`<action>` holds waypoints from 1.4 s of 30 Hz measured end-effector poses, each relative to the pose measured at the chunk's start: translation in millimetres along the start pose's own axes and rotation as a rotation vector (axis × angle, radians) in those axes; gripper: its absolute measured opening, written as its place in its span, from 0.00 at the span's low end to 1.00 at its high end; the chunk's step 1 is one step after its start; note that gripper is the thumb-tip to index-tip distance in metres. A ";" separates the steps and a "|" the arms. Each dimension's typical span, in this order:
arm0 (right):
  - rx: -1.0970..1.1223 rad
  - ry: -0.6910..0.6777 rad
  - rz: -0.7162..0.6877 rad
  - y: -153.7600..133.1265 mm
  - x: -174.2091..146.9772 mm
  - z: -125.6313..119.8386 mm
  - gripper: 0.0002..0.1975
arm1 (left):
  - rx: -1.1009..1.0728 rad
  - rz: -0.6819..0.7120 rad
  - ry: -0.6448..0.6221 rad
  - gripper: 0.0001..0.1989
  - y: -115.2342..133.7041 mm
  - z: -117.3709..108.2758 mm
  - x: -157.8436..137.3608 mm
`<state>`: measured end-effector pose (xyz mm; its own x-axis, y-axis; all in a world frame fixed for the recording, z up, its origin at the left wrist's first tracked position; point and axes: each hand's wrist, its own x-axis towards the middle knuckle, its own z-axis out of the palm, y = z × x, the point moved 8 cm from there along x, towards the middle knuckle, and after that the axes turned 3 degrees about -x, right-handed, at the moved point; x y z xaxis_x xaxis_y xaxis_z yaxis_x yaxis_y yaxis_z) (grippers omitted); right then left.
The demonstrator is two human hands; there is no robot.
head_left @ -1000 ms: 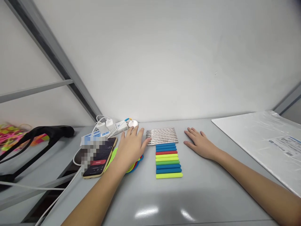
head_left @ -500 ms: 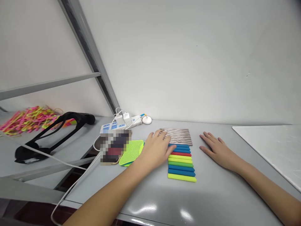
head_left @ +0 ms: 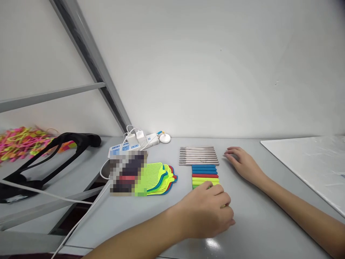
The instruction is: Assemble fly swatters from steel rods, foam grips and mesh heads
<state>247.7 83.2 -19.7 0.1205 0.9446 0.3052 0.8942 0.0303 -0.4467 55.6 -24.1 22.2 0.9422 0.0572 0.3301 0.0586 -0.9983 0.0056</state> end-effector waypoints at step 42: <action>-0.175 -0.097 -0.485 -167.5 76.6 4.0 0.12 | -0.065 0.030 -0.013 0.11 -12.7 7.8 -8.2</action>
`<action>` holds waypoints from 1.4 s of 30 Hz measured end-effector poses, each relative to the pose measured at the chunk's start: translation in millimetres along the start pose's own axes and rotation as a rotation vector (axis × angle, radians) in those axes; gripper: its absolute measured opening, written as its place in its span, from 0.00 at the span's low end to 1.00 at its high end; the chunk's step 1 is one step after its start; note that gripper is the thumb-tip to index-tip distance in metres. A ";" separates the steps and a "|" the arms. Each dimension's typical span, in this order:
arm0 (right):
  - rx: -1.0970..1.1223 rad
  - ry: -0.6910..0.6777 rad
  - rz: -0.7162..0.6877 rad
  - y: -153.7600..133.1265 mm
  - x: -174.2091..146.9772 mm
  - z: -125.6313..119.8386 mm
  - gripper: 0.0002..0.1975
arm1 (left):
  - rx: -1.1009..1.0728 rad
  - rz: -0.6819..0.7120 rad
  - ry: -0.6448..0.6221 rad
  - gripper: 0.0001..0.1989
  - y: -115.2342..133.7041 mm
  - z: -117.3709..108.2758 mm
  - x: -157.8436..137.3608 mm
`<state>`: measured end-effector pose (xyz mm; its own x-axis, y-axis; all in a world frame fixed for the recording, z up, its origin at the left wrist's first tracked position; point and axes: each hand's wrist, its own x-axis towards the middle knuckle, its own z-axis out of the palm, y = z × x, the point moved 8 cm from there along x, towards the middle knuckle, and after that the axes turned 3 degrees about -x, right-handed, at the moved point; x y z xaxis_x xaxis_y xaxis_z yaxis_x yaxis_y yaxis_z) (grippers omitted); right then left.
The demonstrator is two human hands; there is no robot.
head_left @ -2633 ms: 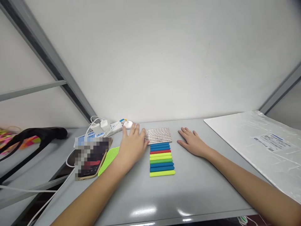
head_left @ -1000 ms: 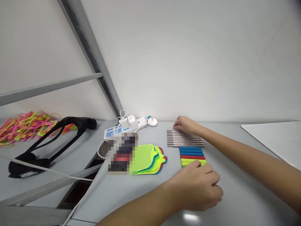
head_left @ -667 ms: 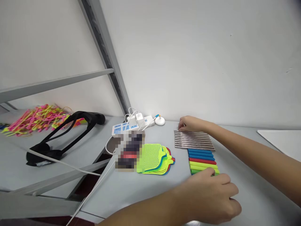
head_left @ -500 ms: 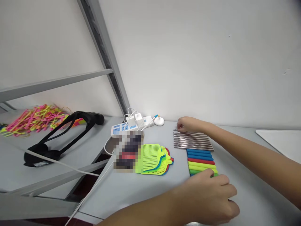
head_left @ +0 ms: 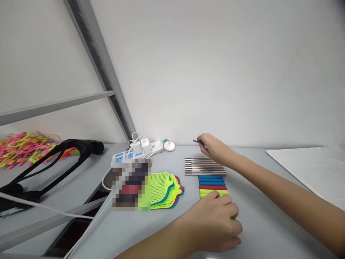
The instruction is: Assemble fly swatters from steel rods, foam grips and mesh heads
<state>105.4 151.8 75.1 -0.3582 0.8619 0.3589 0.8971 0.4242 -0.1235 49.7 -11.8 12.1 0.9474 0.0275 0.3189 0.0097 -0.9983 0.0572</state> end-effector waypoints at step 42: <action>0.139 0.236 -0.109 -21.6 -179.4 -30.0 0.05 | -0.631 -0.346 0.769 0.23 -52.4 -68.6 -29.7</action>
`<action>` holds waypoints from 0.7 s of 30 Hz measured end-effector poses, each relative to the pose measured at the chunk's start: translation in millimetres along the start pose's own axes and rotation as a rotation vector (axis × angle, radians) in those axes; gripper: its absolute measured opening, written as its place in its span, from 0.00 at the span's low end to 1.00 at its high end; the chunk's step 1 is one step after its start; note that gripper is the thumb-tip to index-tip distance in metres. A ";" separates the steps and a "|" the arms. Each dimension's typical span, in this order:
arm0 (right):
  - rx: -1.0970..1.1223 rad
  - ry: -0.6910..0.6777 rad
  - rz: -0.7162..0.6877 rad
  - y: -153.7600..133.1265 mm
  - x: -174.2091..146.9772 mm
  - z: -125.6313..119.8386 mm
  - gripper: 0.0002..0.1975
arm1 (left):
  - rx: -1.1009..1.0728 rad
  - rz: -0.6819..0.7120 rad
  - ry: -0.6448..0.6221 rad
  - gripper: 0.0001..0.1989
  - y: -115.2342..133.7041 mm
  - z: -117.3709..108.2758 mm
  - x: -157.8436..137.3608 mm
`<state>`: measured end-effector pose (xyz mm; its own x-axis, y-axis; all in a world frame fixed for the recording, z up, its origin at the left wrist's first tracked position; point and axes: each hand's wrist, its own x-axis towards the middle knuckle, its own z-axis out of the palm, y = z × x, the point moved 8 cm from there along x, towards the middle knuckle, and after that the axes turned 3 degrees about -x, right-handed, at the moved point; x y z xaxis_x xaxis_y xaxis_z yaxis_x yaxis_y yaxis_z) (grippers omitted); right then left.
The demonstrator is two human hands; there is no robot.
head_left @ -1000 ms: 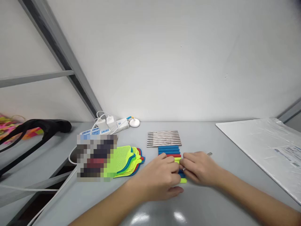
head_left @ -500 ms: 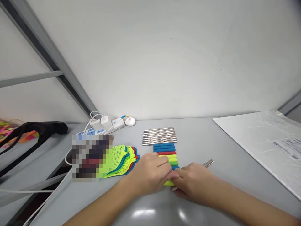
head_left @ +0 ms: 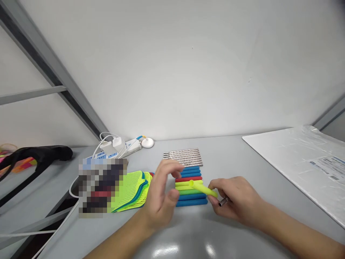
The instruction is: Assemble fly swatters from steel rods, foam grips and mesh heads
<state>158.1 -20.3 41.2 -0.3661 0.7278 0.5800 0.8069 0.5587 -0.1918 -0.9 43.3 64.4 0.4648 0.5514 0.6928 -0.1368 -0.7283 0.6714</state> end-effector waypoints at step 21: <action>0.510 0.417 0.298 36.3 -11.5 -38.3 0.21 | 0.464 0.191 -0.259 0.06 11.3 34.3 -4.7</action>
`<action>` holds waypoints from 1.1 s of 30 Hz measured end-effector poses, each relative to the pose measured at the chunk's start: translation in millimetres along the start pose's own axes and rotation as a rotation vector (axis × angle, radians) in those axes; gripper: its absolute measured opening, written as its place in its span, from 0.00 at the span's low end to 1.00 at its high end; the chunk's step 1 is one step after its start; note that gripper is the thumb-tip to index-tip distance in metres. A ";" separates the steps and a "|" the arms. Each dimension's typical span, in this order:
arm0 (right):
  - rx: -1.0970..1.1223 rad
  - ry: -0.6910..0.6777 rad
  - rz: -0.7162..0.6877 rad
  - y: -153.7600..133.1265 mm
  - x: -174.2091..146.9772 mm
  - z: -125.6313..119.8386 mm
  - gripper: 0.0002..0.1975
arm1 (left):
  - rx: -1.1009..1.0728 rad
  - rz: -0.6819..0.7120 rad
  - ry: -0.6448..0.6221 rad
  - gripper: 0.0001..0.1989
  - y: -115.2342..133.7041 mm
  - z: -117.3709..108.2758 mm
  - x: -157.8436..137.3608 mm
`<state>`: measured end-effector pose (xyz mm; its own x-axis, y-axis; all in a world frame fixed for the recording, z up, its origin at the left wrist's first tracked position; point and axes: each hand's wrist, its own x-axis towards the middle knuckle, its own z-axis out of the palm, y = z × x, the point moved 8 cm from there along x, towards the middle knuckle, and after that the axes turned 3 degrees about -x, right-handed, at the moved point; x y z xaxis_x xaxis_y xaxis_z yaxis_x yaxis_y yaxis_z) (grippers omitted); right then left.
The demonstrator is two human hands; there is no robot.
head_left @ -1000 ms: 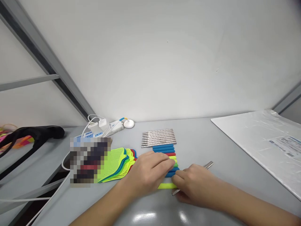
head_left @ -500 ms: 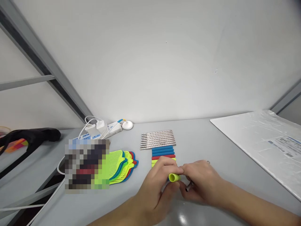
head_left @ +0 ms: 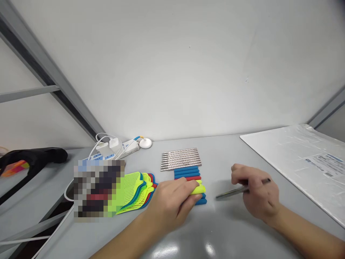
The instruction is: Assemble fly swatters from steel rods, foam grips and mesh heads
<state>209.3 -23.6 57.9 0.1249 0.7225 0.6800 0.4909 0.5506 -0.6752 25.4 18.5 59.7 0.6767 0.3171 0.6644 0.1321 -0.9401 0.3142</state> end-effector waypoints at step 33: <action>0.516 0.290 0.732 67.4 0.1 0.6 0.23 | 0.031 -0.306 -0.211 0.11 -28.7 20.3 -8.9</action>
<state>241.9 13.8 12.3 0.4954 0.8680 0.0342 -0.2289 0.1684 -0.9588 30.3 40.2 31.0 0.7364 0.5544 0.3878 0.3710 -0.8103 0.4537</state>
